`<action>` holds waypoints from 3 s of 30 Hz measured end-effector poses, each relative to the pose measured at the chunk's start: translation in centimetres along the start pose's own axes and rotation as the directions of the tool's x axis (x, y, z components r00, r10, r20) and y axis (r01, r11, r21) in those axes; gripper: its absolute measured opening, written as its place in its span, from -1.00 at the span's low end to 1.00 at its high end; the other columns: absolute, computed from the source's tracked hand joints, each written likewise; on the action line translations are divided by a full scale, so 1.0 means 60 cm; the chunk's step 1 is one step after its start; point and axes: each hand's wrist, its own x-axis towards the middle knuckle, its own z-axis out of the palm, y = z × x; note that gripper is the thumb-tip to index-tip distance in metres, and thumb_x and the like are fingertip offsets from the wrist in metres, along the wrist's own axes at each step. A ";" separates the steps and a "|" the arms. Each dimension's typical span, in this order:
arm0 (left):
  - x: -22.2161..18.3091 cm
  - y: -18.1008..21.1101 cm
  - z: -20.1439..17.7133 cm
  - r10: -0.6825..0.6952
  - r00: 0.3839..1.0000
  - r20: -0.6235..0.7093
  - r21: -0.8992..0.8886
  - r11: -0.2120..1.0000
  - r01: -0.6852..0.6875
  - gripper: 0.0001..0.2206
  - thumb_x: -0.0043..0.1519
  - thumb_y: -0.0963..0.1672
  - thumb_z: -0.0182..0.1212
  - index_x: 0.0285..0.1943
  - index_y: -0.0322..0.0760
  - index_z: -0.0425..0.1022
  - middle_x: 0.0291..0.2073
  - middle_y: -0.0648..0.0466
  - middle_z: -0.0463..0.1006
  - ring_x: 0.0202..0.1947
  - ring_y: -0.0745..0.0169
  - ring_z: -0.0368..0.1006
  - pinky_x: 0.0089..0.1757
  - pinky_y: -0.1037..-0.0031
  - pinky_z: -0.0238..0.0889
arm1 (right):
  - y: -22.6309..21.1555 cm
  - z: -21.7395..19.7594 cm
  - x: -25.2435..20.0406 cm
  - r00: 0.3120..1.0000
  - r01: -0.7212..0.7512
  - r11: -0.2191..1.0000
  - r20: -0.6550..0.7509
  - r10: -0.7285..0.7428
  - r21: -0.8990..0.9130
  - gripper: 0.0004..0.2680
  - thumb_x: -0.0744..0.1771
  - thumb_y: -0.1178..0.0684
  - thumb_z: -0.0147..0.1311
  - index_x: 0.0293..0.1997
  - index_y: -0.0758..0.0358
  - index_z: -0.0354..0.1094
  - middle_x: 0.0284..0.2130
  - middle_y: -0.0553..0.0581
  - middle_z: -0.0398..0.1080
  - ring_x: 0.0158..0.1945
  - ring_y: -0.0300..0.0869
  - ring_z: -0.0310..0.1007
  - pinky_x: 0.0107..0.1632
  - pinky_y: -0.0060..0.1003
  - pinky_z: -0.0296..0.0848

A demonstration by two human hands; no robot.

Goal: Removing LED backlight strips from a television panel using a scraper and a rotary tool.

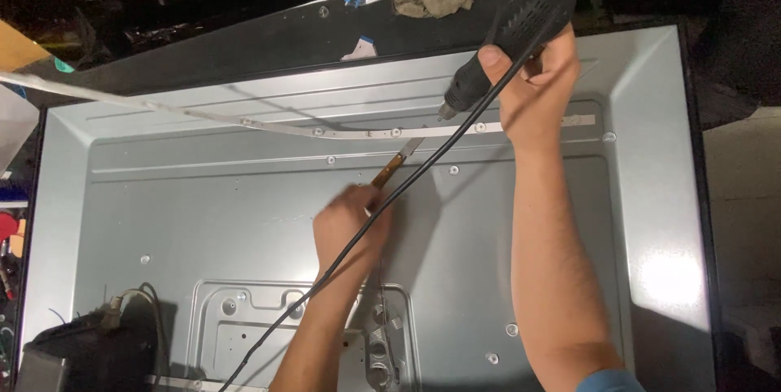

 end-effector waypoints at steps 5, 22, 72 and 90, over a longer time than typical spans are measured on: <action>0.063 -0.013 0.045 -0.041 0.975 -0.218 -0.019 0.999 0.038 -0.82 0.30 -0.02 0.26 -0.29 -0.09 0.63 -0.30 0.15 0.55 -0.28 -0.01 0.48 -0.31 0.15 0.32 | -0.002 0.000 0.000 1.000 0.018 0.999 -0.002 -0.018 -0.031 -0.76 0.43 0.03 0.31 0.10 0.21 0.26 -0.15 0.02 0.33 -0.02 -0.18 0.37 0.11 -0.21 0.45; 0.103 0.024 0.044 0.008 0.998 0.065 0.163 0.986 -0.018 -0.84 0.24 -0.11 0.39 -0.09 -0.24 0.72 -0.34 0.01 0.62 -0.18 -0.01 0.60 -0.10 0.25 0.41 | 0.086 -0.028 -0.012 1.000 0.022 0.999 -0.018 -0.022 -0.025 -0.66 0.45 0.07 0.39 0.38 0.17 0.35 0.06 0.23 0.55 0.12 -0.18 0.50 0.21 -0.08 0.61; 0.121 -0.012 0.099 0.215 0.972 -0.092 -0.243 0.942 -0.231 -0.90 0.27 -0.19 0.34 -0.11 -0.33 0.68 -0.42 -0.20 0.75 -0.39 -0.21 0.70 -0.35 0.20 0.55 | 0.157 -0.058 -0.025 0.999 -0.023 0.994 -0.045 0.019 -0.104 -0.54 0.39 0.16 0.43 0.48 0.25 0.31 0.03 0.27 0.59 -0.07 -0.18 0.56 0.01 -0.21 0.67; 0.133 -0.018 0.105 0.256 0.963 -0.088 -0.225 0.936 -0.270 -0.90 0.28 -0.14 0.35 -0.16 -0.27 0.69 -0.48 -0.14 0.73 -0.44 -0.23 0.68 -0.38 0.16 0.50 | 0.161 -0.054 -0.026 0.998 0.005 0.999 -0.064 -0.007 -0.039 -0.57 0.37 0.21 0.45 0.40 0.23 0.37 -0.02 0.22 0.60 -0.06 -0.13 0.61 -0.01 -0.18 0.69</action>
